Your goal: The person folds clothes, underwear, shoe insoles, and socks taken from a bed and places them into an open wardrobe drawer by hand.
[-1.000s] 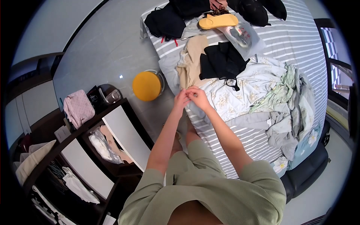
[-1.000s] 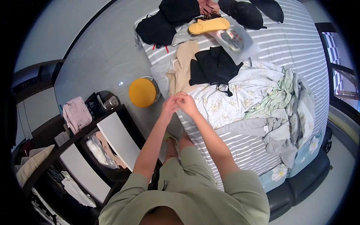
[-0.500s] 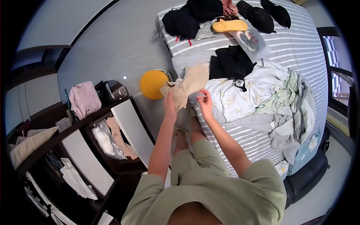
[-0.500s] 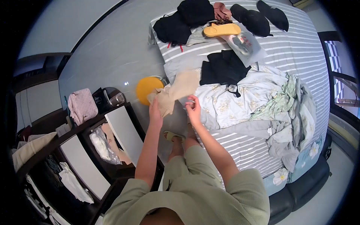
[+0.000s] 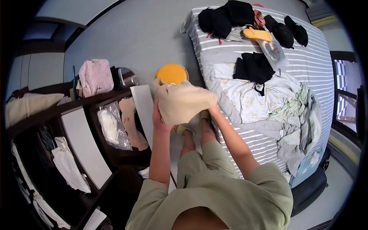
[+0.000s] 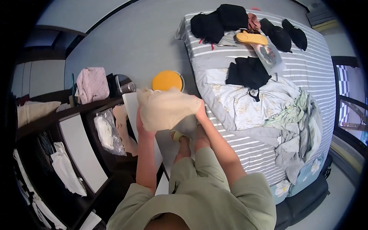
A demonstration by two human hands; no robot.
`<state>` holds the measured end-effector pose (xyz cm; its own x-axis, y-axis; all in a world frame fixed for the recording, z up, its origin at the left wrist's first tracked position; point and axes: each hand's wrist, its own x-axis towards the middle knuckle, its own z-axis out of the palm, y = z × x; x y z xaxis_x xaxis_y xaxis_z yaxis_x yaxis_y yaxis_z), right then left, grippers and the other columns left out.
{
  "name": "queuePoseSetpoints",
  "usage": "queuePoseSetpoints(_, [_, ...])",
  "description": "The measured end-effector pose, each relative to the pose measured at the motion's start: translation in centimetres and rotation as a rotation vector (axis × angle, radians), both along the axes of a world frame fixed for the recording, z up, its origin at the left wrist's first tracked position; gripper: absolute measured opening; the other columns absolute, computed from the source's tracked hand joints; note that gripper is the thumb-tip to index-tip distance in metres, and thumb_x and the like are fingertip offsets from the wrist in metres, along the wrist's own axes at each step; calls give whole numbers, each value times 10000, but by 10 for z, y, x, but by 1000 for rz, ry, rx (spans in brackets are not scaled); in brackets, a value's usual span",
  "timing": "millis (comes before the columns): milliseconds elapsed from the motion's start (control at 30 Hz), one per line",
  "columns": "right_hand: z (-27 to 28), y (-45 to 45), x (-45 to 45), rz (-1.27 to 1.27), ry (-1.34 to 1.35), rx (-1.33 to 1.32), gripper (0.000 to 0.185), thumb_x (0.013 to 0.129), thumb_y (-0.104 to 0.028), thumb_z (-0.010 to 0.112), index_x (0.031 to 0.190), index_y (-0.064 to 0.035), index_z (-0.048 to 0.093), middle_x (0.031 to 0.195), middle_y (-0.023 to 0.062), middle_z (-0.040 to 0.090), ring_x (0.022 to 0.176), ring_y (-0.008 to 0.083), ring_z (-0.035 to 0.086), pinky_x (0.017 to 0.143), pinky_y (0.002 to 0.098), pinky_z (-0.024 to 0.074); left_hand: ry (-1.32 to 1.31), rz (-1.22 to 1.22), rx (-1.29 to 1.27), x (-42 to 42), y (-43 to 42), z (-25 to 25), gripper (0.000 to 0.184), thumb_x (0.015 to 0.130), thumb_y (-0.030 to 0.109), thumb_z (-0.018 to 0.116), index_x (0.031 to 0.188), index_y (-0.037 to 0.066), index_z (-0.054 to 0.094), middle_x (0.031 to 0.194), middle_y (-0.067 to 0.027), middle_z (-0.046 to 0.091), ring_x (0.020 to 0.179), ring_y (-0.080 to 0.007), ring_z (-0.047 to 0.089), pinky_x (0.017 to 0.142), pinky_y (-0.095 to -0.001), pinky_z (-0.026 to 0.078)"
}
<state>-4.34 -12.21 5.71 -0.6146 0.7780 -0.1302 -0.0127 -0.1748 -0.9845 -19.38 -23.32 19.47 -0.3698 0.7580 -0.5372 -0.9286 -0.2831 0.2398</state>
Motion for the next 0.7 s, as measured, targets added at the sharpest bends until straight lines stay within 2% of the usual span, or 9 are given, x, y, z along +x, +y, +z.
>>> queuePoseSetpoints(67, [29, -15, -15, -125, -66, -79, 153, 756, -30, 567, 891, 19, 622, 831, 60, 642, 790, 110, 576, 716, 249, 446, -5, 115, 136, -9, -23, 9, 517, 882, 426, 403, 1296, 119, 367, 1294, -78, 423, 1199, -259, 392, 986, -429, 330])
queuePoseSetpoints(100, [12, -20, -18, -87, -26, -156, 138, 776, -37, 564, 884, 29, 620, 813, 76, 640, 782, 86, 564, 699, 243, 444, 4, 149, 178, -12, -37, 5, 581, 853, 525, 362, 1284, 136, 375, 1354, -93, 342, 1246, -286, 316, 1004, -487, 265])
queuePoseSetpoints(200, [24, -34, -31, -46, -218, 78, 133, 766, -38, 581, 873, 24, 629, 809, 93, 641, 756, 120, 582, 701, 254, 442, 109, 78, 270, -24, -81, -25, 548, 838, 488, 425, 1270, 153, 385, 1342, -92, 350, 1240, -276, 318, 990, -485, 290])
queuePoseSetpoints(233, [39, -39, -40, -65, -163, 271, 139, 737, -56, 634, 860, 10, 639, 818, 101, 638, 757, 179, 596, 701, 271, 445, 177, 22, 186, -27, -91, -21, 463, 815, 298, 545, 1239, 227, 372, 1347, -108, 308, 1180, -312, 376, 958, -497, 334])
queuePoseSetpoints(367, [82, -65, -67, 28, -92, 664, 176, 663, -95, 720, 817, -35, 659, 812, 86, 621, 776, 249, 577, 656, 303, 452, 56, 147, 1, -36, -133, -40, 473, 820, 38, 513, 1233, 173, 325, 1272, -142, 391, 1071, -265, 478, 933, -436, 378])
queuePoseSetpoints(467, [106, -88, -82, 105, -58, 797, 166, 636, -92, 729, 771, -37, 649, 747, 78, 600, 708, 262, 563, 615, 313, 439, 348, 97, -198, -42, -153, -28, 480, 824, 27, 511, 1246, 157, 323, 1247, -140, 419, 1062, -248, 484, 928, -401, 387])
queuePoseSetpoints(500, [119, -98, -88, 126, -49, 762, 152, 629, -101, 719, 706, -25, 611, 678, 90, 566, 638, 278, 536, 571, 324, 420, 417, 62, -255, -44, -158, -19, 558, 776, -9, 541, 1263, 151, 322, 1284, -118, 391, 1095, -241, 465, 927, -366, 380])
queuePoseSetpoints(633, [152, -120, -99, 479, -33, 674, 171, 626, -115, 669, 658, -6, 540, 614, 135, 518, 594, 300, 511, 528, 342, 400, 889, -183, -406, -46, -183, -14, 803, 642, -58, 591, 1334, 160, 249, 1338, -66, 334, 1184, -238, 391, 948, -356, 336])
queuePoseSetpoints(700, [165, -129, -103, 624, -65, 676, 189, 611, -130, 673, 661, -7, 539, 607, 141, 512, 592, 313, 509, 522, 350, 400, 1207, -193, -414, -44, -191, -19, 784, 616, -54, 616, 1311, 148, 315, 1330, -73, 340, 1224, -247, 343, 973, -358, 319])
